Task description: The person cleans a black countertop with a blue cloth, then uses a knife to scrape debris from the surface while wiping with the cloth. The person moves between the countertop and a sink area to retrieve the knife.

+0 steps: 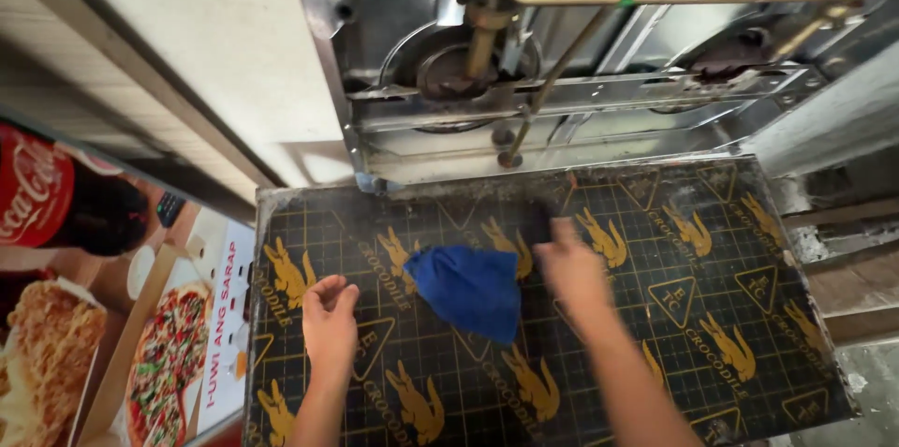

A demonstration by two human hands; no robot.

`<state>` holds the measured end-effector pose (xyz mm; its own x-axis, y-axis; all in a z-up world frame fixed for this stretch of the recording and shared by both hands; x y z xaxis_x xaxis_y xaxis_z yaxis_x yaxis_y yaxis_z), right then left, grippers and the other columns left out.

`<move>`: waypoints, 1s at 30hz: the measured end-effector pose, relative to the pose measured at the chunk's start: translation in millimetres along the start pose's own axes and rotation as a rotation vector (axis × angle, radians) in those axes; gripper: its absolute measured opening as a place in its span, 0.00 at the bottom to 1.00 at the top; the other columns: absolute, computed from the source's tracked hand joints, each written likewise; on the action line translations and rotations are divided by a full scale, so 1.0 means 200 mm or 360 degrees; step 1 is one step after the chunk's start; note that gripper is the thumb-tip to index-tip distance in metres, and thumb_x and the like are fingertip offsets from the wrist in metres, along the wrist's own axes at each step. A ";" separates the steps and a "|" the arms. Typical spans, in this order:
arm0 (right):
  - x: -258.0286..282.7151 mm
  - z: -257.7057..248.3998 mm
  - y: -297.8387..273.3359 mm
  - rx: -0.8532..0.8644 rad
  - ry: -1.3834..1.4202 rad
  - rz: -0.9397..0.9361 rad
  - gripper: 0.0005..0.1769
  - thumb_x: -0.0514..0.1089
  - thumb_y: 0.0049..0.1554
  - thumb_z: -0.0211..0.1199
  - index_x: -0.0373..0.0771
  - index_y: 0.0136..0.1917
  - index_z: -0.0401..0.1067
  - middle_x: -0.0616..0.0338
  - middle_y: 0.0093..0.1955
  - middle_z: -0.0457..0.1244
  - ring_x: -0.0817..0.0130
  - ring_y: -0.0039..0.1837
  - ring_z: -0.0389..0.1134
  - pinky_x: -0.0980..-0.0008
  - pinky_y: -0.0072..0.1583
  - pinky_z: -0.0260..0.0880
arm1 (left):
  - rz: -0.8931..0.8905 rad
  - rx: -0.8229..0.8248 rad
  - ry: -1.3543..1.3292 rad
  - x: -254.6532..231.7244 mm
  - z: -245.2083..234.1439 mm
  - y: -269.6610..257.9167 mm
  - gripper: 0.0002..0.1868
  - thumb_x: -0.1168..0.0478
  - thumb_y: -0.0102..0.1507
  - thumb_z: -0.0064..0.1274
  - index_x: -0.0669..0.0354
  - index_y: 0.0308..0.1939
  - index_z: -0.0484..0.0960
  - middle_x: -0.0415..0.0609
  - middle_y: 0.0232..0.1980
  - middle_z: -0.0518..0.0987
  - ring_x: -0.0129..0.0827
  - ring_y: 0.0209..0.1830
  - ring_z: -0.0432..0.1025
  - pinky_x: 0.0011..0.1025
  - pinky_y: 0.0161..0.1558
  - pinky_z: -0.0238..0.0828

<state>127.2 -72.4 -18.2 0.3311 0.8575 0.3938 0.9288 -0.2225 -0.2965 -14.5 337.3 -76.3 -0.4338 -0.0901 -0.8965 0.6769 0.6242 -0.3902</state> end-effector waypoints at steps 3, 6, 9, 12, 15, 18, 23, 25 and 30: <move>-0.09 0.05 0.03 0.0038 -0.0188 0.0049 0.32 0.58 0.62 0.57 0.55 0.77 0.59 0.40 0.49 0.72 0.40 0.49 0.76 0.46 0.54 0.78 | 0.0025 -0.0032 0.0021 0.03 -0.04 0.00 0.19 0.60 0.63 0.56 0.62 0.56 0.75 0.49 0.56 0.79 0.34 0.57 0.74 0.32 0.59 0.68; 0.06 0.32 -0.03 0.0125 -0.0231 0.0002 0.39 0.60 0.61 0.59 0.61 0.82 0.50 0.33 0.50 0.69 0.34 0.54 0.70 0.42 0.58 0.71 | 0.0015 0.0029 0.0062 0.00 0.07 -0.01 0.19 0.60 0.63 0.57 0.62 0.56 0.75 0.49 0.56 0.79 0.34 0.57 0.74 0.32 0.59 0.69; 0.13 0.32 0.03 0.0109 -0.0091 -0.0205 0.35 0.61 0.58 0.62 0.61 0.77 0.58 0.38 0.54 0.70 0.38 0.58 0.71 0.45 0.61 0.71 | 0.0051 0.0125 0.0066 -0.06 0.20 -0.04 0.20 0.59 0.62 0.57 0.60 0.56 0.75 0.48 0.55 0.79 0.33 0.56 0.74 0.33 0.58 0.70; -0.12 0.02 0.11 -0.0047 -0.0057 0.0140 0.37 0.56 0.61 0.58 0.53 0.81 0.54 0.35 0.53 0.70 0.35 0.57 0.72 0.43 0.59 0.72 | 0.0100 0.0202 0.0077 -0.10 0.27 -0.05 0.20 0.58 0.62 0.57 0.61 0.56 0.75 0.50 0.53 0.79 0.34 0.55 0.74 0.33 0.56 0.70; 0.01 0.07 0.06 -0.0079 -0.0021 0.0176 0.38 0.57 0.60 0.59 0.52 0.80 0.54 0.34 0.53 0.69 0.36 0.57 0.71 0.44 0.60 0.70 | 0.0137 0.0248 0.0156 -0.08 0.30 -0.08 0.21 0.57 0.62 0.57 0.61 0.56 0.75 0.50 0.53 0.79 0.34 0.55 0.74 0.33 0.56 0.70; 0.19 0.23 -0.05 0.0182 -0.0147 0.0159 0.35 0.58 0.59 0.59 0.60 0.78 0.57 0.36 0.55 0.67 0.34 0.60 0.67 0.45 0.63 0.67 | 0.0071 0.0278 0.0157 -0.06 0.34 -0.08 0.20 0.57 0.62 0.57 0.59 0.57 0.75 0.51 0.52 0.79 0.35 0.53 0.74 0.33 0.55 0.70; -0.05 -0.01 0.11 -0.0033 0.0082 0.0286 0.36 0.55 0.60 0.59 0.51 0.79 0.58 0.38 0.52 0.70 0.38 0.53 0.74 0.47 0.57 0.75 | 0.0030 0.0234 0.0141 -0.08 0.25 -0.07 0.21 0.57 0.61 0.57 0.58 0.57 0.75 0.49 0.52 0.79 0.35 0.51 0.74 0.34 0.53 0.71; -0.06 0.08 0.15 -0.0113 0.0089 0.0189 0.35 0.54 0.61 0.59 0.47 0.79 0.58 0.37 0.49 0.70 0.38 0.50 0.75 0.47 0.55 0.76 | -0.0001 0.0189 0.0214 -0.07 0.21 -0.05 0.20 0.56 0.62 0.57 0.58 0.56 0.76 0.49 0.52 0.79 0.32 0.53 0.73 0.33 0.55 0.69; 0.12 0.32 0.09 0.0143 0.0021 0.0037 0.35 0.56 0.59 0.61 0.53 0.77 0.61 0.37 0.50 0.69 0.42 0.47 0.75 0.50 0.56 0.75 | 0.0027 0.0188 0.0111 -0.07 0.20 -0.07 0.19 0.57 0.62 0.57 0.58 0.55 0.75 0.49 0.53 0.78 0.31 0.55 0.73 0.32 0.56 0.69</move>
<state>141.9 -25.6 -69.7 0.3552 0.8463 0.3970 0.9023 -0.1993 -0.3824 5.8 299.3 -66.9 -0.4590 -0.0234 -0.8881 0.7480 0.5293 -0.4005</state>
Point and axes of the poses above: each hand's wrist, its own y-axis towards the middle knuckle, its own z-axis out of the palm, x = y × z, the point moved 9 cm from there along y, towards the middle knuckle
